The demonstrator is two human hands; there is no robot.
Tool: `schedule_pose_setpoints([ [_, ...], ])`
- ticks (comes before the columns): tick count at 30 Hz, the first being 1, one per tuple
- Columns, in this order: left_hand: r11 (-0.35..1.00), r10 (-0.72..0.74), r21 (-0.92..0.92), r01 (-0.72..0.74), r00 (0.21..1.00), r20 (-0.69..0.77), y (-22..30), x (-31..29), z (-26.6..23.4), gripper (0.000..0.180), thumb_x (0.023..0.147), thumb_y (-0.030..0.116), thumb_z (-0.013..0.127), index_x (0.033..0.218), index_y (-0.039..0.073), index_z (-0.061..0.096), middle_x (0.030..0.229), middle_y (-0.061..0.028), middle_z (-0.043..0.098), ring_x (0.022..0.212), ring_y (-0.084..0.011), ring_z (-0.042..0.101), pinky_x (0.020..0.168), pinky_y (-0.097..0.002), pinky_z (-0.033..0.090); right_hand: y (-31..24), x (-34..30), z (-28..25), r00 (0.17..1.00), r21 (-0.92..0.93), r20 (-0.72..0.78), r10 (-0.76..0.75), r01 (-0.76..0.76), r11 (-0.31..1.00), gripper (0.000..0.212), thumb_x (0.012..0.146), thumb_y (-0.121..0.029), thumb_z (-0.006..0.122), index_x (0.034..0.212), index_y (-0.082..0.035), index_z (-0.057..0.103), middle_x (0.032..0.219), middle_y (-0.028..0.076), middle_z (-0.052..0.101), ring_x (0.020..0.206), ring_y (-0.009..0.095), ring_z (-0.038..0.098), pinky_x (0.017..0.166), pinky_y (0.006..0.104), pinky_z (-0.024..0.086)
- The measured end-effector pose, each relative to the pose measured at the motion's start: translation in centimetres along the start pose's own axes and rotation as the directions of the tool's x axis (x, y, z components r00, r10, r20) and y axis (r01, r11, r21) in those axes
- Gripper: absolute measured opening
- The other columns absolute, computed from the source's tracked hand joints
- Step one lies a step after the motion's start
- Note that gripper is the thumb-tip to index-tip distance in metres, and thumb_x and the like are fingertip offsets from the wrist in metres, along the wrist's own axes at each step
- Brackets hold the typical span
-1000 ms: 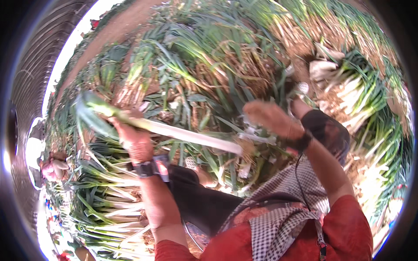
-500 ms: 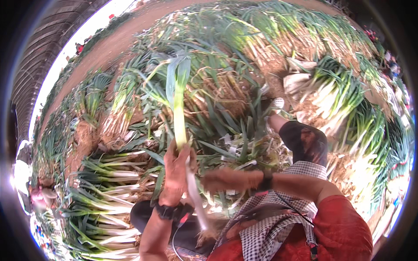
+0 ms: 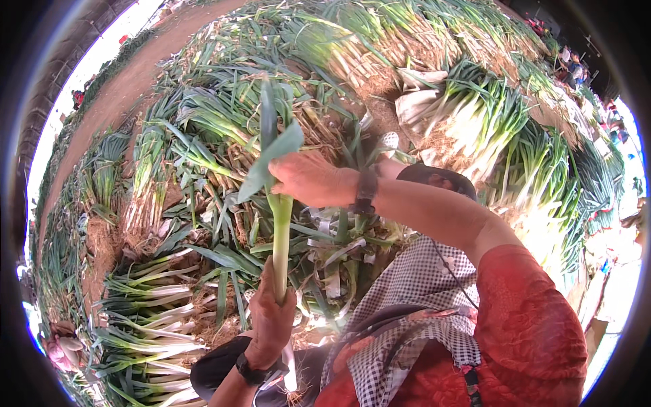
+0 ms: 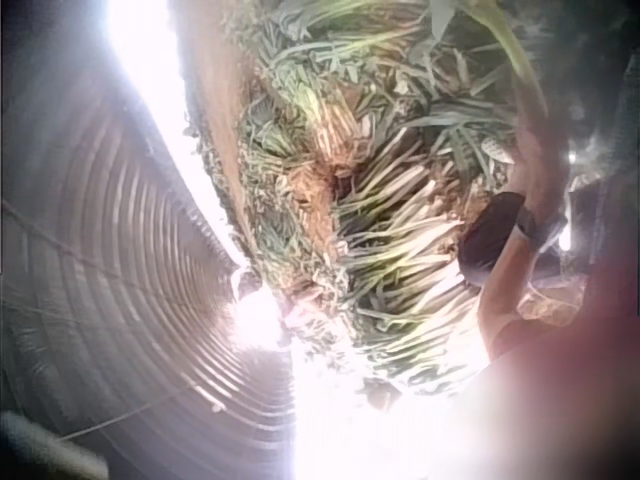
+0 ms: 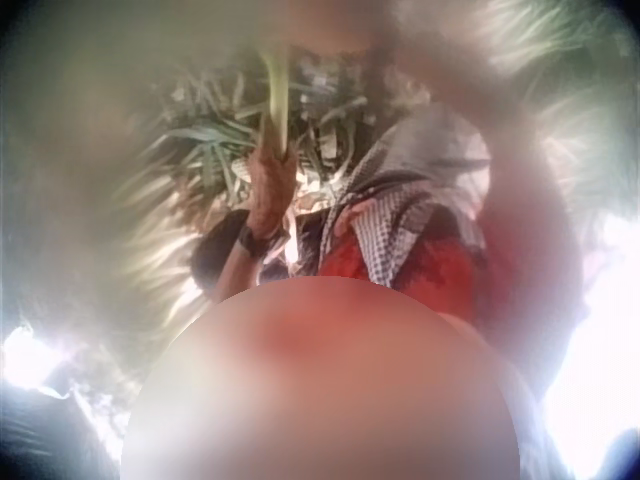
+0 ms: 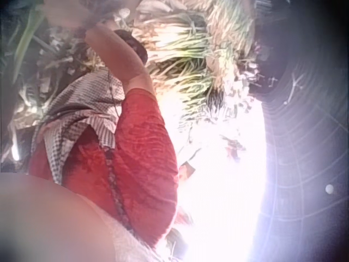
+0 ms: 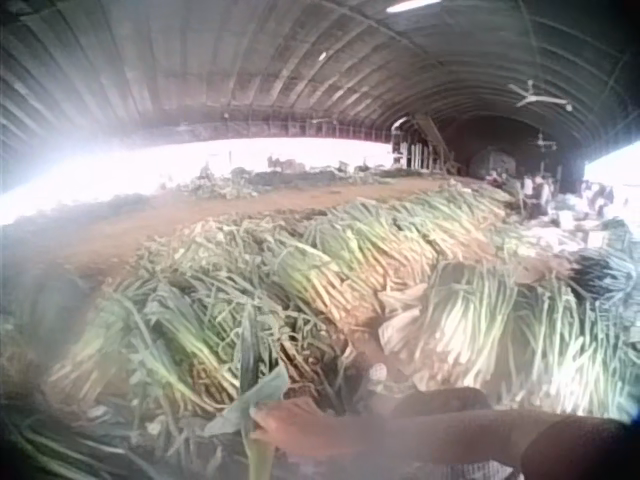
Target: The person picks up a leek by hand, peels away the outer layers, and places it onto a pile before repeating the process with another leek.
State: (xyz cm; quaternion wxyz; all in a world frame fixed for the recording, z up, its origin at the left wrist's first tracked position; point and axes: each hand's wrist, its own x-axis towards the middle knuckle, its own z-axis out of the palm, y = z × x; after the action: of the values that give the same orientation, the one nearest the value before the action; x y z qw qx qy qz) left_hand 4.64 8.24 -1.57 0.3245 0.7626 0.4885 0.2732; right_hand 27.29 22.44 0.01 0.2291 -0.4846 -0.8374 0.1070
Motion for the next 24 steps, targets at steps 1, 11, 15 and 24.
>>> schedule_pose_setpoints([
  [1, 1.0, 0.005, 0.0, -0.005, 1.0, 0.009, 0.1, -0.2, 0.2, 0.062, 0.081, 0.0, 0.062, 0.138, -0.006, 0.037, 0.101, -0.025, 0.064, 0.079, -0.0295, 0.067, 0.069, -0.0353, 0.053, 0.5, -0.2, 0.4, 1.0, -0.001, -0.003, 0.01, -0.01, 1.0, 0.021, 0.085, -0.023, 0.063, 0.09, -0.004, 0.055, 0.082, 0.014, 0.059, 0.078, 0.036, 0.059, 0.069, 0.0439, 0.046],
  [11, 0.997, 0.004, 0.075, -0.012, 0.994, 0.105, 0.6, -1.4, -0.3, 0.06, 0.081, 0.003, 0.064, 0.135, -0.006, 0.042, 0.098, -0.0236, 0.065, 0.081, -0.0297, 0.068, 0.07, -0.0362, 0.053, 10.7, -4.1, -2.8, 0.987, -0.507, -0.161, -0.001, -0.082, 0.858, 0.037, 0.078, -0.013, 0.063, 0.113, -0.004, 0.054, 0.094, 0.012, 0.063, 0.083, 0.026, 0.065, 0.063, 0.0379, 0.053],
  [15, 0.991, -0.08, 0.121, 0.06, 0.983, 0.167, 0.1, -1.6, -2.6, 0.062, 0.08, 0.0, 0.064, 0.138, -0.003, 0.041, 0.099, -0.0215, 0.066, 0.085, -0.0275, 0.068, 0.073, -0.0361, 0.054, 22.3, -11.1, -7.4, 0.936, -0.518, -0.008, 0.353, -0.305, 0.799, 0.01, 0.072, -0.01, 0.059, 0.078, -0.004, 0.066, 0.081, 0.018, 0.064, 0.084, 0.035, 0.064, 0.066, 0.0472, 0.049],
  [24, 0.924, 0.061, 0.369, -0.105, 0.99, 0.13, -2.0, -2.3, -9.5, 0.052, 0.084, 0.0, 0.057, 0.134, -0.001, 0.045, 0.103, -0.0211, 0.064, 0.086, -0.0319, 0.065, 0.075, -0.0388, 0.052, 19.0, -3.6, -8.4, 0.952, 0.015, -0.296, 0.073, -0.072, 0.997, 0.047, 0.088, -0.03, 0.058, 0.128, -0.007, 0.05, 0.124, 0.021, 0.055, 0.106, 0.037, 0.057, 0.089, 0.042, 0.048],
])
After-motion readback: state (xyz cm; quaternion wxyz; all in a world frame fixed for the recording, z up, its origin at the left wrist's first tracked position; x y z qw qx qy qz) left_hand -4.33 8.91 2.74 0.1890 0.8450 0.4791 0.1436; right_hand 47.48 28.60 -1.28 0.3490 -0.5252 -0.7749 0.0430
